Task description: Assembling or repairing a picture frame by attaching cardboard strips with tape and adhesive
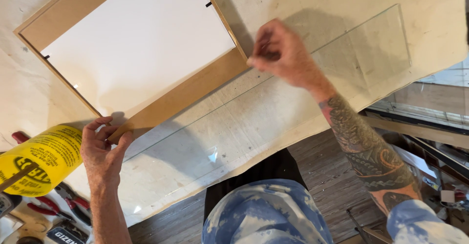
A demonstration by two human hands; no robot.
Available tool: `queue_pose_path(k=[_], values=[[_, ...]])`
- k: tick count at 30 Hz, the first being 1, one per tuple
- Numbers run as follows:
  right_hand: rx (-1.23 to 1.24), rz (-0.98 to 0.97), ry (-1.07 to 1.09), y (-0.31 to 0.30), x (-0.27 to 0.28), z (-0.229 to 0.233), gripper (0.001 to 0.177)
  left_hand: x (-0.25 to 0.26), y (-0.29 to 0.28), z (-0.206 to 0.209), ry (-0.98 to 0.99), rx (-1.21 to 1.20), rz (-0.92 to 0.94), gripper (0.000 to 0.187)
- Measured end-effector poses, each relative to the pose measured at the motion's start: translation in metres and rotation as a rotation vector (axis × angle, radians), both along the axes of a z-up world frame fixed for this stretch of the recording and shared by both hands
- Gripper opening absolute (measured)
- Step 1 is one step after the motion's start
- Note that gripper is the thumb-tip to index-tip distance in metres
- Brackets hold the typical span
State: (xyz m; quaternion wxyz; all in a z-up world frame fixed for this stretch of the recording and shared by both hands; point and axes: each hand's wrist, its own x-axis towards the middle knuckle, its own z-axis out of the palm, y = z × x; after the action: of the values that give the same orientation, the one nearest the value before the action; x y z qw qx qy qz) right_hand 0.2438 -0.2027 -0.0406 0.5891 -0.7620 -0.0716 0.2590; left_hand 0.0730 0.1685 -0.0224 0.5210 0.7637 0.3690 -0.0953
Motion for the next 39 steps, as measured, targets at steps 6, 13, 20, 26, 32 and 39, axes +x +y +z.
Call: queue_pose_path(k=[6,13,20,26,32,39], values=[[-0.043,0.035,-0.042,-0.007,0.003,-0.002,0.027,-0.003,0.002,-0.002,-0.012,-0.001,-0.008,0.043],[-0.163,0.13,-0.086,0.015,0.0,0.013,0.032,-0.001,-0.001,0.007,0.006,0.031,0.016,0.04],[-0.177,0.073,-0.081,0.02,-0.008,0.011,0.029,-0.005,0.005,-0.002,-0.055,-0.019,0.045,0.038],[-0.174,0.092,-0.143,0.025,-0.017,0.014,0.026,-0.009,0.008,-0.007,-0.082,0.014,0.011,0.037],[-0.283,0.087,-0.234,0.03,-0.023,0.01,0.041,-0.013,0.009,-0.008,-0.13,0.002,-0.028,0.034],[-0.263,0.1,-0.253,0.026,-0.022,0.001,0.042,-0.015,0.012,-0.018,-0.187,-0.016,-0.05,0.034]])
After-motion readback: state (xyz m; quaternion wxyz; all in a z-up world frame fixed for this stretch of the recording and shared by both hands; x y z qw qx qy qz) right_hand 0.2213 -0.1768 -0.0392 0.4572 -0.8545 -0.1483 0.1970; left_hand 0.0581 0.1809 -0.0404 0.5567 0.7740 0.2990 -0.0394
